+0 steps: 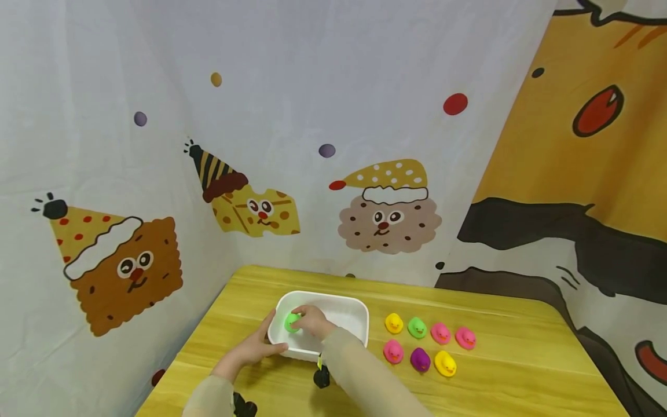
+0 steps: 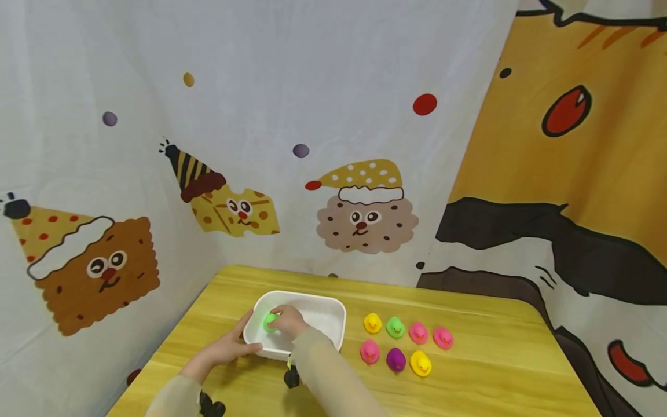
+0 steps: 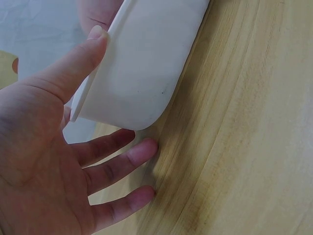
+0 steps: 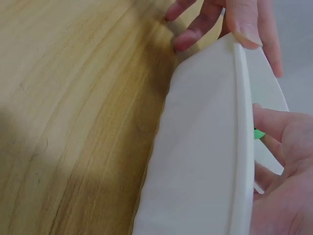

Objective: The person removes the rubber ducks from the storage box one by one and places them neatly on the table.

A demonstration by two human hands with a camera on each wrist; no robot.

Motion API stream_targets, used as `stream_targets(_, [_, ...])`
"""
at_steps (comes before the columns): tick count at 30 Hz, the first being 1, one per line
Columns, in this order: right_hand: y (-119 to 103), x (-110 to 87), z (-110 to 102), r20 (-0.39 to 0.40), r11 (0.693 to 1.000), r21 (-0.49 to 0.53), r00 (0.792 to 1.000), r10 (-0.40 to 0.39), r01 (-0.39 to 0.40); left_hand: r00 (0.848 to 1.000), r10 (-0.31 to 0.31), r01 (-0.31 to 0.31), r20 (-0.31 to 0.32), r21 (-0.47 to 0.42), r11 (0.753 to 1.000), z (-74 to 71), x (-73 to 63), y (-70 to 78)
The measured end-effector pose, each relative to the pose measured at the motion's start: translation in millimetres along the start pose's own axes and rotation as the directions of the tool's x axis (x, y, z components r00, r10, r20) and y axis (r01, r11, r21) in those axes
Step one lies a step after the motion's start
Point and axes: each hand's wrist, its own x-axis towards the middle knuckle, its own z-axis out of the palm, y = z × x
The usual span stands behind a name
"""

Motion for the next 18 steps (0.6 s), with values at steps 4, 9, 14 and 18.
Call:
stream_targets(4, [-1.3,-0.7,0.8,-0.015,0.997,-0.06,0.999,-0.039,0.038,1.0,-0.01,0.01,0.002,-0.008,1.0,0.5,0.4,1.2])
stream_targets(9, [-1.5,-1.9,1.2,-0.018,0.994,-0.09,0.998,-0.06,0.058,0.999,-0.032,0.031,-0.009,-0.03,0.999,1.8,-0.3,2.4])
stream_targets(14, [-1.2,-3.3,0.9,-0.011,0.993,-0.093,0.997,-0.074,0.072,0.999,-0.033,0.033,-0.007,-0.027,0.999,1.4,-1.5,2.2])
stream_targets(18, [-3.9,-4.9,-1.9,0.0,0.993,-0.093,0.997,-0.079,0.078,1.0,-0.03,0.03,-0.009,-0.025,0.999,0.3,-0.7,-1.8])
